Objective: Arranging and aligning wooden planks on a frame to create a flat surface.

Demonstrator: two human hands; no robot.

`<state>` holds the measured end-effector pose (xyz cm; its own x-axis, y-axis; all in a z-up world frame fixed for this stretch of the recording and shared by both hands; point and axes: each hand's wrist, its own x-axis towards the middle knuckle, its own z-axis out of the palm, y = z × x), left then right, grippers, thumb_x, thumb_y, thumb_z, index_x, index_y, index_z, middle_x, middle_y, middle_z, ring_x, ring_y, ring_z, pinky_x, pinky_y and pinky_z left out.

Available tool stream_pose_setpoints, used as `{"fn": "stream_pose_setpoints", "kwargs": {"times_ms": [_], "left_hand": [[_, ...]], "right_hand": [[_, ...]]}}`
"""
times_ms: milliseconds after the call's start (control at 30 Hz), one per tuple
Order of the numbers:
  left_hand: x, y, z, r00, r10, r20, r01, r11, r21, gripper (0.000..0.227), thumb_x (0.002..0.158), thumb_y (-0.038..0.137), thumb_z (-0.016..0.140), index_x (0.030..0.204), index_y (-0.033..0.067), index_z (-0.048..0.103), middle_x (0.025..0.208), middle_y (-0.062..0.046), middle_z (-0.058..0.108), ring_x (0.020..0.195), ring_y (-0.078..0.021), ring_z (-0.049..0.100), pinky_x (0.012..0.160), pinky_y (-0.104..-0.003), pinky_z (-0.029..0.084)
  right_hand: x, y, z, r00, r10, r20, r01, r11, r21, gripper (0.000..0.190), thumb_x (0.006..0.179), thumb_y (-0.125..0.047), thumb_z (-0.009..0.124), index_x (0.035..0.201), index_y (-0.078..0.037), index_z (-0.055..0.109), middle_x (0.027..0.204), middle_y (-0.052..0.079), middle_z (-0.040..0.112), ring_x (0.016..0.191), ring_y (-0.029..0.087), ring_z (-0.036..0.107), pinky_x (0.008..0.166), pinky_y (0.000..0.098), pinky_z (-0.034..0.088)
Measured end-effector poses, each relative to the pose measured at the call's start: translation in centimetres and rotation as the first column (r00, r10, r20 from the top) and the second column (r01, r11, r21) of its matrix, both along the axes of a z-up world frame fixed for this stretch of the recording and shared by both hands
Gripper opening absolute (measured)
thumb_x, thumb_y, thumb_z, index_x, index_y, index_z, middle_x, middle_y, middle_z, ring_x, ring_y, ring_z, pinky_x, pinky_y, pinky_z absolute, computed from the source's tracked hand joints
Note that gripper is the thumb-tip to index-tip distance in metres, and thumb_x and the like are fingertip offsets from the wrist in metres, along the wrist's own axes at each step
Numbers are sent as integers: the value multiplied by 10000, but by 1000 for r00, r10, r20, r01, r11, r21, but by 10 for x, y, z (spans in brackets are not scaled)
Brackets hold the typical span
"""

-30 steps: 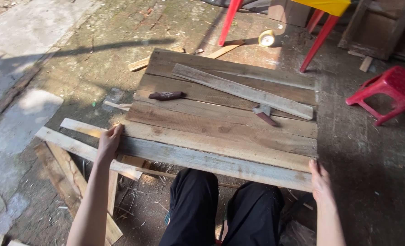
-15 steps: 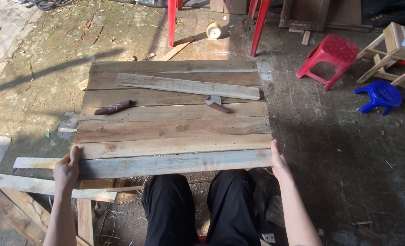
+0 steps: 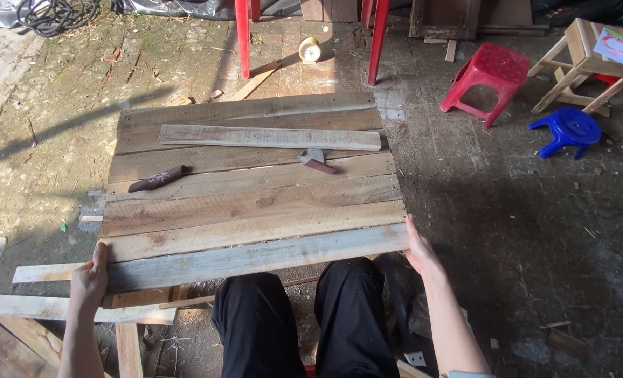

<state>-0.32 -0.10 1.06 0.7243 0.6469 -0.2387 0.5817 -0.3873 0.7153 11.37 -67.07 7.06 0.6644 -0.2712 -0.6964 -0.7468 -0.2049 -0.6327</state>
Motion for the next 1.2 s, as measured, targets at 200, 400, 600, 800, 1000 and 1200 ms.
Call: {"fn": "stream_pose_setpoints", "kwargs": {"times_ms": [200,400,600,800,1000,1200], "left_hand": [[1,-1,1,999,-24,28,24,1000,-6,763,1062,716,405,627,111,240,590,-69,279,570,-212,275,570,-378,224],[15,-19,10,990,49,-133,16,895,446,876,1029,689,197,1583,20,314,1640,-266,291,1500,-486,193,1151,-693,102],[28,-135,37,969,-246,22,159,691,705,854,1112,679,235,1665,31,290,1744,-231,186,1607,-406,5,1230,-599,-130],[33,-142,0,951,-302,-64,274,733,623,970,1046,777,155,1633,9,237,1702,-257,170,1590,-397,62,1234,-632,-65],[35,-148,6,961,-255,-105,261,717,647,924,1047,747,180,1632,38,271,1707,-212,221,1599,-344,120,1269,-588,-51],[36,-148,-1,965,-240,-106,246,685,685,906,1031,721,219,1631,44,279,1708,-207,231,1597,-349,147,1267,-610,-16]], "right_hand": [[11,-11,-46,976,-23,218,-4,993,121,911,892,-707,319,1610,-149,260,1715,34,144,1594,223,117,1299,430,89],[9,-19,-29,919,260,297,-200,955,-219,831,980,-632,156,1621,-104,185,1694,146,166,1551,326,229,1273,475,178],[3,49,10,676,579,456,-119,696,-708,702,1078,-530,287,1631,-100,250,1669,261,202,1532,440,201,1188,705,143],[17,56,-52,563,764,316,-53,415,-908,648,1101,-487,281,1642,-132,279,1678,261,209,1559,422,178,1206,681,70],[18,59,-64,564,755,334,51,372,-927,599,1085,-459,302,1626,-204,326,1683,192,257,1564,358,219,1232,627,97],[19,59,-68,561,759,332,68,357,-932,592,1089,-459,297,1622,-208,339,1682,186,271,1567,348,220,1245,613,83]]}}
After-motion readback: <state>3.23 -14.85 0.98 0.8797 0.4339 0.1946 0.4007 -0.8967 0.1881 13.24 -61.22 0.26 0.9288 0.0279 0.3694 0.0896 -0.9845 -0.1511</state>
